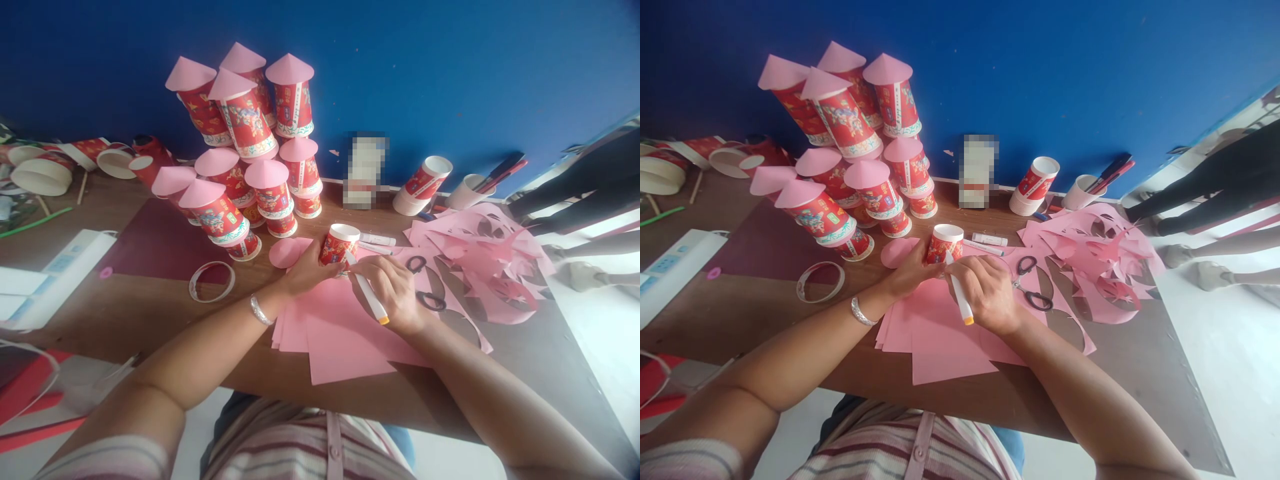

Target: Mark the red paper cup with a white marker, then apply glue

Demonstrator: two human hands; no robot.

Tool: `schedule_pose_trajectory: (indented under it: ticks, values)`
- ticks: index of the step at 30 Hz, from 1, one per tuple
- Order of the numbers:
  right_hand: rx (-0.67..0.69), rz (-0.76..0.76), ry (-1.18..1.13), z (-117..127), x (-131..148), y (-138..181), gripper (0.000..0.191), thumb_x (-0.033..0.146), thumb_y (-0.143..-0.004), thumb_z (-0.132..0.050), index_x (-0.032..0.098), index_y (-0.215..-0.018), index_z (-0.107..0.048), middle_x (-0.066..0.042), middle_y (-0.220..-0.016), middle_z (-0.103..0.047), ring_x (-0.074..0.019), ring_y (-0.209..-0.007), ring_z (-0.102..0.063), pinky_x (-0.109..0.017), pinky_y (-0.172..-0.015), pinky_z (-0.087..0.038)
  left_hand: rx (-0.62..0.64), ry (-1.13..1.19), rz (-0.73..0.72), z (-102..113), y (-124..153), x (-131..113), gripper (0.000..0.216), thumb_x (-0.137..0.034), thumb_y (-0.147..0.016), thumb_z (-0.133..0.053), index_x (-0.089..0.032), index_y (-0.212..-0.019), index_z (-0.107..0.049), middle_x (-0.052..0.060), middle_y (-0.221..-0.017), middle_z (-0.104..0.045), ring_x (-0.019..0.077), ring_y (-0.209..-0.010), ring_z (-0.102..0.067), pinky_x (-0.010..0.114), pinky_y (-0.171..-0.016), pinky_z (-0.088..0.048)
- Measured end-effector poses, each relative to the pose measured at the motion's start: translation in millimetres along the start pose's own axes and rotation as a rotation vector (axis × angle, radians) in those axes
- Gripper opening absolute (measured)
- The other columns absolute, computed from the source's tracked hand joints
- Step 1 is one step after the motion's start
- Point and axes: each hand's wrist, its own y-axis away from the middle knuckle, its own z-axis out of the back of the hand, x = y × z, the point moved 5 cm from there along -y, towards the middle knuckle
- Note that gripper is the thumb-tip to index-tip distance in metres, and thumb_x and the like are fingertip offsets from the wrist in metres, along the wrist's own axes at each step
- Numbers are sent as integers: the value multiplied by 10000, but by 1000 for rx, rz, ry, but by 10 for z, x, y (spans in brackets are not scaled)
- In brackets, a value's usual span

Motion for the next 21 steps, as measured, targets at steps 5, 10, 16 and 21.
schedule_pose_trajectory:
  ticks: [5, 10, 16, 21]
  values:
    - [14, 7, -13, 3, 4, -2, 241, 77, -967, -558, 206, -1169, -580, -46, -917, -744, -178, -752, -693, -312, -655, -528, -1, 76, 14, -19, -11, -17, 698, -546, -741, -888, -203, -1249, -554, 80, -1143, -666, 263, -1085, -665, 378, -875, -561]
    - [6, 11, -14, 2, 10, -15, 239, 69, -966, -560, 204, -1162, -581, -41, -899, -745, -176, -734, -688, -308, -645, -523, 11, 195, 66, -42, -12, -7, 626, -485, -727, -906, -195, -1166, -566, 50, -1056, -657, 215, -975, -665, 332, -783, -556]
    - [-3, 9, -22, -9, 10, -13, 215, 67, -968, -560, 203, -1133, -575, -35, -876, -731, -171, -716, -668, -305, -640, -513, 7, 259, 26, -28, -17, -9, 536, -393, -757, -895, -201, -1139, -572, 28, -1026, -654, 181, -939, -652, 294, -749, -548]
    - [13, 4, -36, -12, 9, -9, 217, 57, -961, -563, 195, -1128, -572, -39, -876, -734, -174, -716, -671, -307, -640, -518, 37, 278, 2, -27, -38, 14, 466, -375, -766, -888, -188, -1079, -598, 19, -978, -660, 167, -907, -646, 296, -763, -550]
